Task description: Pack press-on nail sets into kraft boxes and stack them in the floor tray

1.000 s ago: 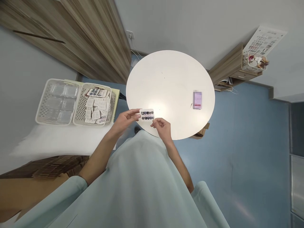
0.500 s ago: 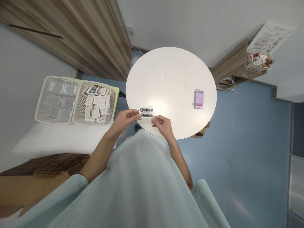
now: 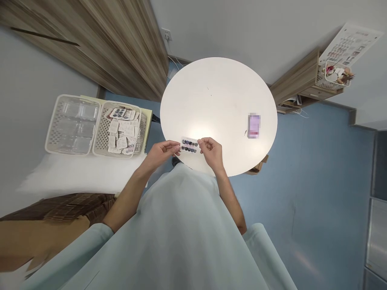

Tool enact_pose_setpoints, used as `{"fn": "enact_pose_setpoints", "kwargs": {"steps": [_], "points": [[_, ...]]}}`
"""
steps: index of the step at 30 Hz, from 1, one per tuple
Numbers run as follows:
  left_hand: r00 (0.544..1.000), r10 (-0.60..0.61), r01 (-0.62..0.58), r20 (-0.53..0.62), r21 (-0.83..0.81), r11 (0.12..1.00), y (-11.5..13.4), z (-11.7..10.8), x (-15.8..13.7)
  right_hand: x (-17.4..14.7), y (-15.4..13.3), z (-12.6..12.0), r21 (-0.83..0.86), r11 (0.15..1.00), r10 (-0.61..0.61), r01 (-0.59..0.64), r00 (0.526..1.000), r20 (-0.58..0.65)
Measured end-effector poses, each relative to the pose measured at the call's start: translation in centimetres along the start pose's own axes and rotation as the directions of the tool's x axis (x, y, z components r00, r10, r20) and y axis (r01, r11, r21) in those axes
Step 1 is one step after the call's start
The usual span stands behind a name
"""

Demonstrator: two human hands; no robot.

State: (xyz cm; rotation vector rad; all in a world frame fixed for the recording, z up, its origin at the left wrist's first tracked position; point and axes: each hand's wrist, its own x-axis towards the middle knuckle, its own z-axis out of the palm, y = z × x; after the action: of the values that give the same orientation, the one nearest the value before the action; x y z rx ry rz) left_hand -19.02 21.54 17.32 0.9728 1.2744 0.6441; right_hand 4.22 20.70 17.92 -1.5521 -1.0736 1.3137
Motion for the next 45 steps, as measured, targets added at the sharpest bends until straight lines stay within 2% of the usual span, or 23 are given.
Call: {"fn": "enact_pose_setpoints", "kwargs": {"steps": [6,13,22,27,31,34,37,39,42,45], "points": [[0.998,-0.065,0.065,0.017,-0.034,0.997,0.1,0.2,-0.3,-1.5,-0.6,-0.1,-0.08,0.99,-0.117,0.117,0.993,0.0],[1.0,-0.017,0.017,0.012,-0.031,0.999,1.2,0.9,-0.7,-3.2,-1.0,-0.3,-0.133,0.973,-0.189,0.189,0.982,0.015],[0.995,0.079,-0.079,-0.058,0.008,0.997,2.1,1.1,-1.0,-5.4,-0.3,-1.9,0.021,0.999,-0.038,0.036,0.995,0.094],[0.991,0.126,-0.128,-0.054,-0.03,0.991,1.5,1.1,-1.3,-6.2,0.7,-1.4,0.038,0.999,0.023,-0.026,0.998,0.062],[0.993,0.118,-0.118,-0.002,-0.088,0.989,1.1,0.5,-1.5,-6.3,0.7,-0.8,0.1,0.992,0.072,-0.08,0.995,0.073],[0.989,0.066,-0.045,0.132,-0.158,0.986,0.8,-0.1,-1.5,-6.1,0.7,-0.7,0.187,0.971,0.12,-0.149,0.98,0.161],[0.948,0.048,0.043,0.314,-0.275,0.96,0.1,-0.2,-1.3,-5.9,1.0,-0.4,0.231,0.945,0.169,-0.23,0.951,0.258],[0.917,0.07,0.087,0.392,-0.368,0.926,-0.5,0.1,-1.2,-5.7,1.5,-0.1,0.245,0.931,0.191,-0.271,0.933,0.304],[0.907,0.08,0.119,0.413,-0.436,0.892,-1.2,0.7,-1.2,-5.7,2.0,0.6,0.252,0.922,0.202,-0.294,0.921,0.334],[0.944,0.047,0.095,0.327,-0.406,0.909,-1.3,0.9,-1.3,-5.9,2.0,1.0,0.186,0.955,0.181,-0.231,0.951,0.251]]}}
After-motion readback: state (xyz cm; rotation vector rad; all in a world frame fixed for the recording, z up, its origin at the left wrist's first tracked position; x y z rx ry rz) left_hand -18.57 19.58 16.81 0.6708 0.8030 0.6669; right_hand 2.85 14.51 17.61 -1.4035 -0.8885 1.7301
